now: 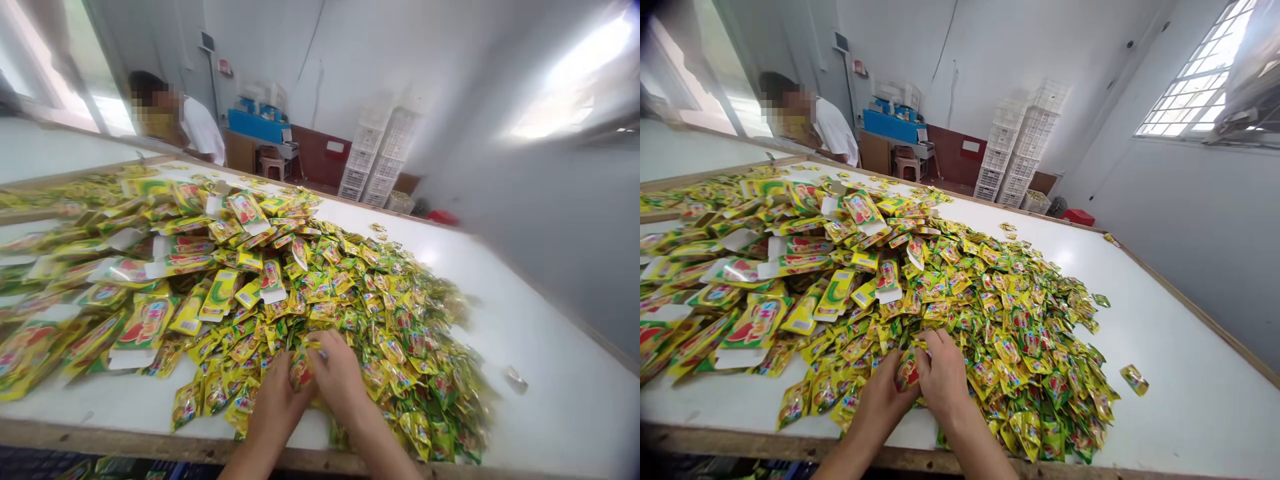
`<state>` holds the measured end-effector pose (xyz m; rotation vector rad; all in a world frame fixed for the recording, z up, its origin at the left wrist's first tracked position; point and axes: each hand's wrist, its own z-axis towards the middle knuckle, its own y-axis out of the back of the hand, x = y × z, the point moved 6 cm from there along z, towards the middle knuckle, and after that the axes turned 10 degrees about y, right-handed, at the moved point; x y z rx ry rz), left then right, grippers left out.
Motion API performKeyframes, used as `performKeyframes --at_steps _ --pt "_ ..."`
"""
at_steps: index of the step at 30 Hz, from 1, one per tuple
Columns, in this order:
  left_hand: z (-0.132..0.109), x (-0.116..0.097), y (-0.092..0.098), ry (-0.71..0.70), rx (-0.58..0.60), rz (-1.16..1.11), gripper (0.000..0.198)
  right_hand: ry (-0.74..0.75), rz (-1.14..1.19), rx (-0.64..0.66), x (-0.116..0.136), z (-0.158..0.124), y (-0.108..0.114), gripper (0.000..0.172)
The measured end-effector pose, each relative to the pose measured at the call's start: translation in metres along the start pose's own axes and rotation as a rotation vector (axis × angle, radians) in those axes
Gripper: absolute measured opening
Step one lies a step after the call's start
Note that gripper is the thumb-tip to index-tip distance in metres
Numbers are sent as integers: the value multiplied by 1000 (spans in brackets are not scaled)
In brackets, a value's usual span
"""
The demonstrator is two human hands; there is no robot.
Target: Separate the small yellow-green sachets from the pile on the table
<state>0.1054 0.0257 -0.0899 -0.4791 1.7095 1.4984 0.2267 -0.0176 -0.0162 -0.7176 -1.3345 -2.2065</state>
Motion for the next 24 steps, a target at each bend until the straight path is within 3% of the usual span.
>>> performKeyframes --at_steps 2,6,8,13,17,20,22,24 --pt "-1 0 -5 -13 -37 -17 26 -35 -37 33 -10 -7 4 21" --pt "1 -3 -8 -129 -11 -14 40 -21 22 -171 -21 -11 21 22" --pt "2 -1 -12 -142 13 -9 43 28 31 -196 -21 -12 21 20" --pt "-6 2 -18 -131 -78 -34 37 18 -67 58 -21 -20 7 13" --pt "-18 -1 -21 -125 -52 -116 32 57 -66 342 -15 -20 11 14" --pt "-21 1 -23 -45 115 -273 30 130 19 477 -7 -19 17 25" --pt "-21 4 -24 31 286 -451 31 33 69 399 -12 -17 21 37" --pt "-22 6 -23 94 406 -632 30 -56 103 282 -19 -17 21 31"
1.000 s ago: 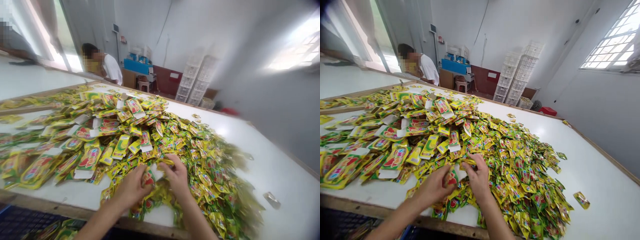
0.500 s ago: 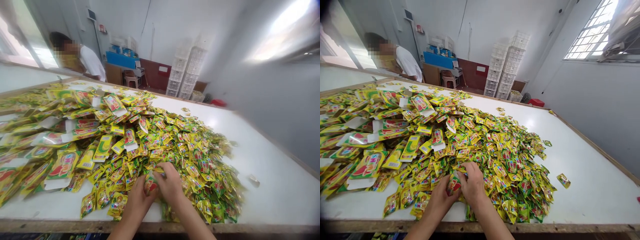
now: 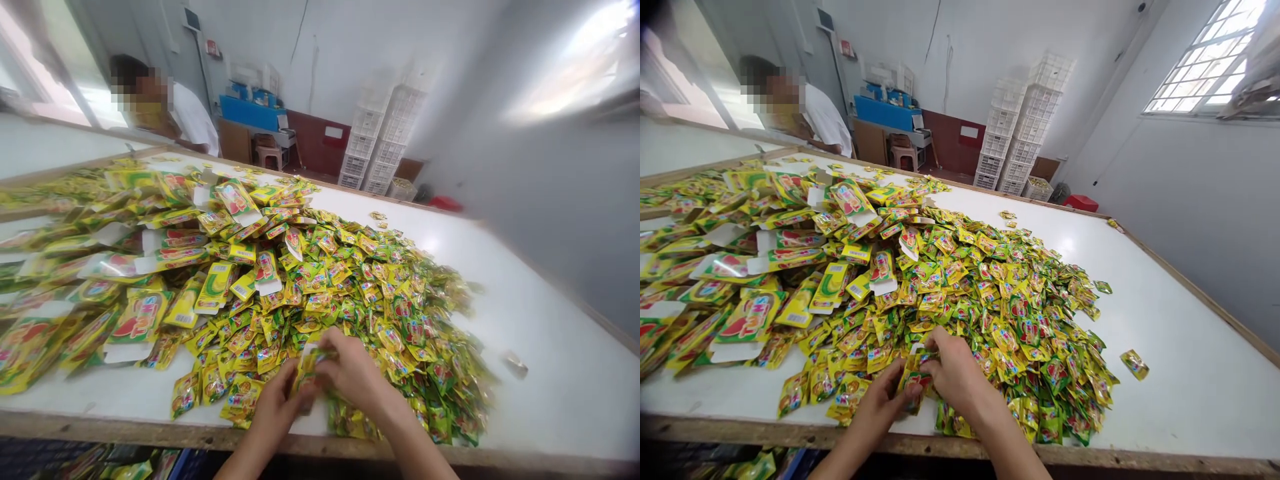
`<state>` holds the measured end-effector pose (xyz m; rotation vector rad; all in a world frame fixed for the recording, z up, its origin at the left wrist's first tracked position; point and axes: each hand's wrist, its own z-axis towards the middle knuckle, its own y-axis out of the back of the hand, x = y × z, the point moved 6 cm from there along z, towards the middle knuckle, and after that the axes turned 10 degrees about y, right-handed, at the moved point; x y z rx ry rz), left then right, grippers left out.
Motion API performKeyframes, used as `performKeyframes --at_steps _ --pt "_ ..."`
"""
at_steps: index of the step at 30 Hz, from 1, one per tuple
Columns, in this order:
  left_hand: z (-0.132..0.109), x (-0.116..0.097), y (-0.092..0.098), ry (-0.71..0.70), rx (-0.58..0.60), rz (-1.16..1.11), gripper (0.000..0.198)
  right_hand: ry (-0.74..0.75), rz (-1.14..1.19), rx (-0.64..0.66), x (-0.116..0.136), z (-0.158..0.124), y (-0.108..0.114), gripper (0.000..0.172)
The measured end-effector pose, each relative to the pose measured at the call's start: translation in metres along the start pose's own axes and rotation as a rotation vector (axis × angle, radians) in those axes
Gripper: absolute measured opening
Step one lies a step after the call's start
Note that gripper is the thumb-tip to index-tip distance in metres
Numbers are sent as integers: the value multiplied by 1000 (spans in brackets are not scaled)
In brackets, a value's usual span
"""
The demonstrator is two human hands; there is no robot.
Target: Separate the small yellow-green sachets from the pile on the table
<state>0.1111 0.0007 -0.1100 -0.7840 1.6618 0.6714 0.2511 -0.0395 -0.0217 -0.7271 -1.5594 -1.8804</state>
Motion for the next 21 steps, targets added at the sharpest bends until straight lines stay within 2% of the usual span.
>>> performKeyframes --at_steps 3,7,13,18,21 --pt "-4 -2 4 41 62 -169 28 83 -11 -73 2 -2 -9 14" --pt "-9 -6 7 90 32 -225 27 215 -36 -69 15 -12 -19 9" --pt "-11 -6 5 100 89 -197 26 182 -36 -205 13 -17 -12 11" --pt "-12 -2 6 124 82 -201 35 128 51 -166 5 -14 -20 17" --pt "-13 -2 6 132 73 -199 36 90 81 -284 1 -19 -25 18"
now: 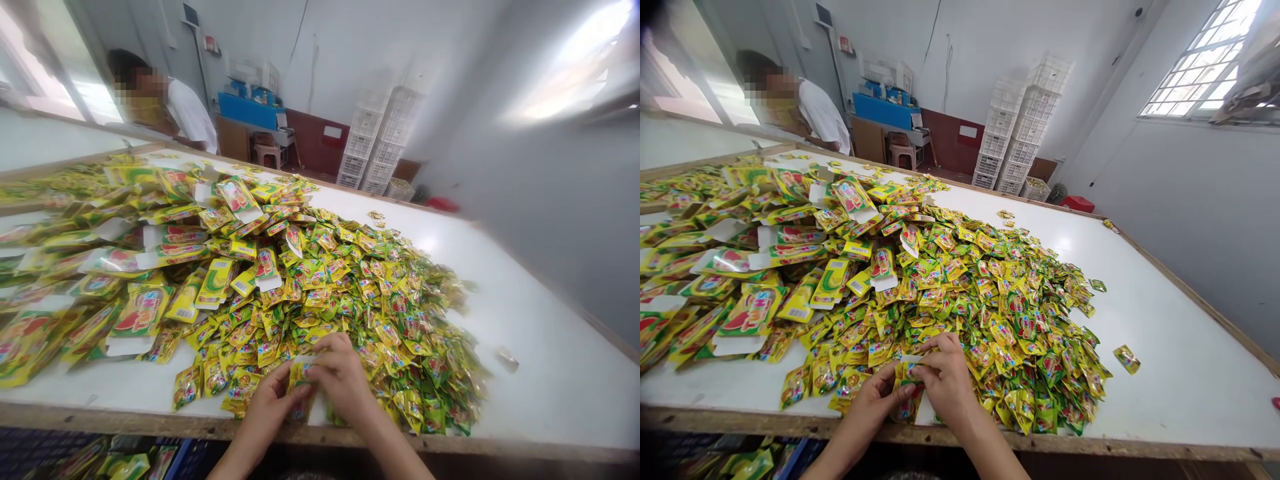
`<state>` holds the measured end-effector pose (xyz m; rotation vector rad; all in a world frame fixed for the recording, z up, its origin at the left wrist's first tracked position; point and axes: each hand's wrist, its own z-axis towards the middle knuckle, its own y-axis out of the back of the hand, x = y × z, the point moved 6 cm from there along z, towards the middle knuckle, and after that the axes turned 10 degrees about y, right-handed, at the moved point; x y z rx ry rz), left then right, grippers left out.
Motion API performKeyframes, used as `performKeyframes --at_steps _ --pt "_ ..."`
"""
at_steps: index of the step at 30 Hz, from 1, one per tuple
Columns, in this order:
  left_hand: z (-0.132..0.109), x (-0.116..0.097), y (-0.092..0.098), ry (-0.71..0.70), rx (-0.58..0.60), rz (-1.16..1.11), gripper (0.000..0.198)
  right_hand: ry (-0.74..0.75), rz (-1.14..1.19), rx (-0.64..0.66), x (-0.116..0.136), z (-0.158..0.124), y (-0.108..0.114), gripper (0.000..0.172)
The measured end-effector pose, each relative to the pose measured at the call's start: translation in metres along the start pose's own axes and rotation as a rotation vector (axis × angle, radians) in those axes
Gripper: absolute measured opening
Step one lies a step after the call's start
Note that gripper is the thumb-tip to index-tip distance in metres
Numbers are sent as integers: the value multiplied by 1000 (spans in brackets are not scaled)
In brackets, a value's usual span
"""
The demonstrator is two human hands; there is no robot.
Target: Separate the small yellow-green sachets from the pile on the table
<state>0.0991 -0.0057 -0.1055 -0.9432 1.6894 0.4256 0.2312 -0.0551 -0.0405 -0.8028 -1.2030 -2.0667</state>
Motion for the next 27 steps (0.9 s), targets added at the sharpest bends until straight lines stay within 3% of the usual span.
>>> performKeyframes --at_steps 4,8,14,19,27 --pt "-1 -1 1 -21 -21 9 34 -106 -15 -218 -8 -14 -1 18" --pt "-1 0 -1 -14 10 -15 34 -113 -28 -94 -7 -8 0 14" --pt "-2 -2 -3 -36 22 50 30 77 -53 -8 6 9 9 15" --pt "-2 0 -2 6 -9 70 33 25 -93 94 3 6 4 9" --pt "2 -1 -1 -61 -4 68 35 140 -172 244 26 6 6 4"
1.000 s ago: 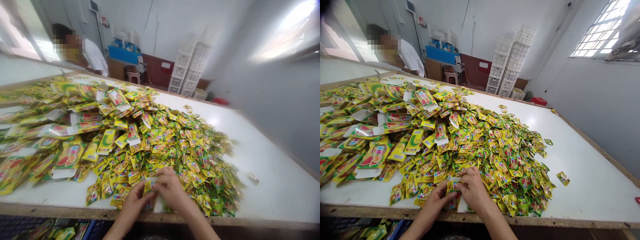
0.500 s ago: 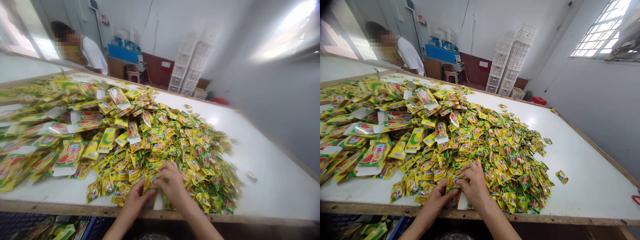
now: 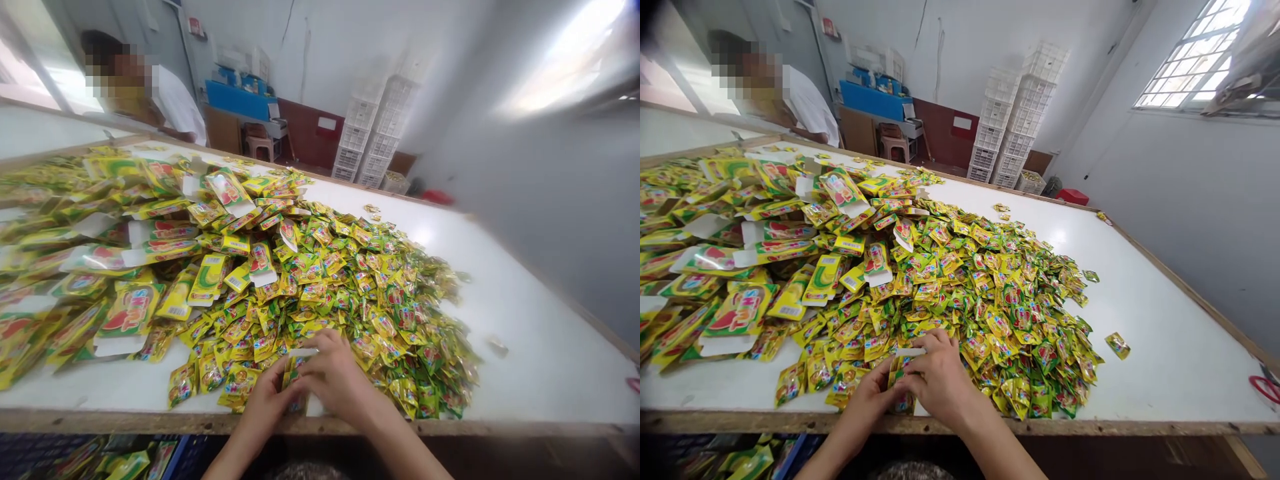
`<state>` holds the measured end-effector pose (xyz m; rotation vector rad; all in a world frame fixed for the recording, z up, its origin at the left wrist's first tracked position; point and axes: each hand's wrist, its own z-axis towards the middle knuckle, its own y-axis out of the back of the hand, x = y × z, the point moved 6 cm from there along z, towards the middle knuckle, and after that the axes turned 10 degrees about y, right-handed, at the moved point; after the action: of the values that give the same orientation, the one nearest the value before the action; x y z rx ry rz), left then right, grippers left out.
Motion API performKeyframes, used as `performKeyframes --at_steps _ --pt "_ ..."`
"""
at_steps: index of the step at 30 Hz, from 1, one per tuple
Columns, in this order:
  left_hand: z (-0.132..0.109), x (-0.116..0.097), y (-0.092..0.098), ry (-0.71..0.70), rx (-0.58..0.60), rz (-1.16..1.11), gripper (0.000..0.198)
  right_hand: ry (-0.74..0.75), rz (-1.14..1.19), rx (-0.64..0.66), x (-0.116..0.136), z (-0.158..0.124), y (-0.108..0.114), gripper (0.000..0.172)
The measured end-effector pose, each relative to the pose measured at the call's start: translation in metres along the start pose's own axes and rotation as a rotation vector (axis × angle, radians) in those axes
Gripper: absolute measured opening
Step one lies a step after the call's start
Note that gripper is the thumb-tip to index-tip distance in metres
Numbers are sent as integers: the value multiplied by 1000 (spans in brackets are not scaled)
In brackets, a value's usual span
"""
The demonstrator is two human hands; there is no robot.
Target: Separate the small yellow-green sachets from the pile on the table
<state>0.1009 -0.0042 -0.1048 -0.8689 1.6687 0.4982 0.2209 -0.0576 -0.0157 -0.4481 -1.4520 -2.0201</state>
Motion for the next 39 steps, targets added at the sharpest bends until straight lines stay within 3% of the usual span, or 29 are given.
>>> performKeyframes --at_steps 3,7,11,16,19,22,26,29,34,39 --pt "-1 0 0 7 22 7 32 -55 43 -85 -5 -4 0 15" --pt "-2 0 4 -8 -24 26 34 -69 60 -66 -4 -8 -10 20" --pt "-2 0 2 -19 12 31 35 -90 69 -124 -4 -10 -14 29" --pt "-2 6 3 6 -2 2 42 -79 15 -36 -5 -12 -22 11" --pt "-5 9 6 58 -10 -5 40 -109 125 -144 -10 -17 -15 9" --pt "-10 9 11 136 -54 -57 37 -326 387 -319 -29 -30 -11 15" --pt "-14 -1 8 198 34 -73 33 -618 833 -216 -41 -46 -46 25" --pt "-10 -10 10 165 17 -8 34 -582 834 -240 -39 -43 -50 25" --pt "-3 -10 26 41 -192 128 24 -410 704 -320 -37 -27 -35 21" --pt "-4 -11 22 -36 -225 214 27 -537 823 -363 -51 -33 -50 23"
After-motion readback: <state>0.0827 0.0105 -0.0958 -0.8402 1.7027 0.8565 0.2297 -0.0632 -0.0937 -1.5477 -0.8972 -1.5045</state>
